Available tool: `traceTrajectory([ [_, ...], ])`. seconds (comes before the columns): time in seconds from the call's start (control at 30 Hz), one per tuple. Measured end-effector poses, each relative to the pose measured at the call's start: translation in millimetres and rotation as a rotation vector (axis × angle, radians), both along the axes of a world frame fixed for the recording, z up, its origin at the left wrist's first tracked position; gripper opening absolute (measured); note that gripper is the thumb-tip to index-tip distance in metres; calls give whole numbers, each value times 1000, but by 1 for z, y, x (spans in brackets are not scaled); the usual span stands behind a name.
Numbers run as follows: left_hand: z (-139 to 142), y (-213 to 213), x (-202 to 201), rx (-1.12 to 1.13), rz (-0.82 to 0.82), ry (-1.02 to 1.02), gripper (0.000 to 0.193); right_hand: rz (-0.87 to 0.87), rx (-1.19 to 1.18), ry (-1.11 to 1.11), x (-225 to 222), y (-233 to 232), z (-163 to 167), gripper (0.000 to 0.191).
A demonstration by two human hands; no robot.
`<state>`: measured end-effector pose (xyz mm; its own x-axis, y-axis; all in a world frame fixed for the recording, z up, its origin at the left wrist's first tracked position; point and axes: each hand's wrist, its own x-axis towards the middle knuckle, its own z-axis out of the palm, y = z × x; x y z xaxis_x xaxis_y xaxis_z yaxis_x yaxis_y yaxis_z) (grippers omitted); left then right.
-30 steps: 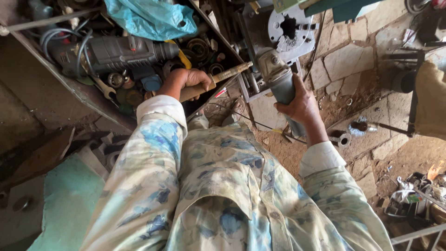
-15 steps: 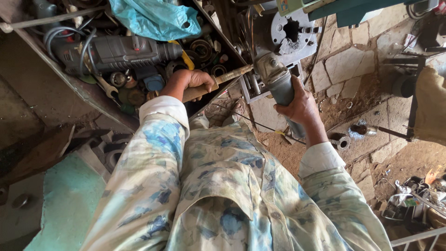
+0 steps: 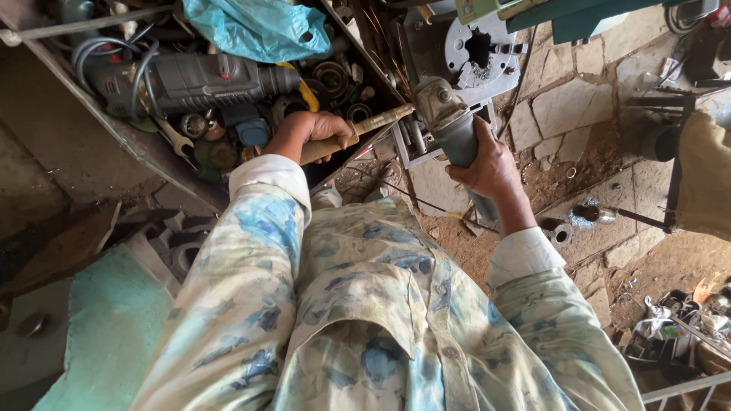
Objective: The person walks through a cluttered workshop, picks up a cylindrical mechanical part, and uses a hammer to tap it while seated on the floor. They then use an angle grinder to cut or grind the part, producing sparks, and inspect the modified piece.
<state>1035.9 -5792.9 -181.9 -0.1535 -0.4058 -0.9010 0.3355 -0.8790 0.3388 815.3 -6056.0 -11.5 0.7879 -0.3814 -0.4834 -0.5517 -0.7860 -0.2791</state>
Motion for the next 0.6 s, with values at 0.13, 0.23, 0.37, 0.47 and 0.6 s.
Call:
traceTrajectory([
  [0.13, -1, 0, 1, 7, 27, -7, 35, -24, 24, -86, -2, -1, -1, 107],
  [0.23, 1, 0, 2, 16, 27, -16, 33, -53, 11, 15, -4, -1, -2, 109],
  [0.37, 3, 0, 2, 28, 51, -1, 30, -76, 17, 1, -12, 2, -5, 108],
  [0.47, 2, 0, 2, 17, -17, -29, 34, -80, 65, -53, -17, 3, -8, 108],
  [0.6, -5, -1, 1, 4, 50, 15, 39, -77, 77, -90, -21, 2, -13, 108],
])
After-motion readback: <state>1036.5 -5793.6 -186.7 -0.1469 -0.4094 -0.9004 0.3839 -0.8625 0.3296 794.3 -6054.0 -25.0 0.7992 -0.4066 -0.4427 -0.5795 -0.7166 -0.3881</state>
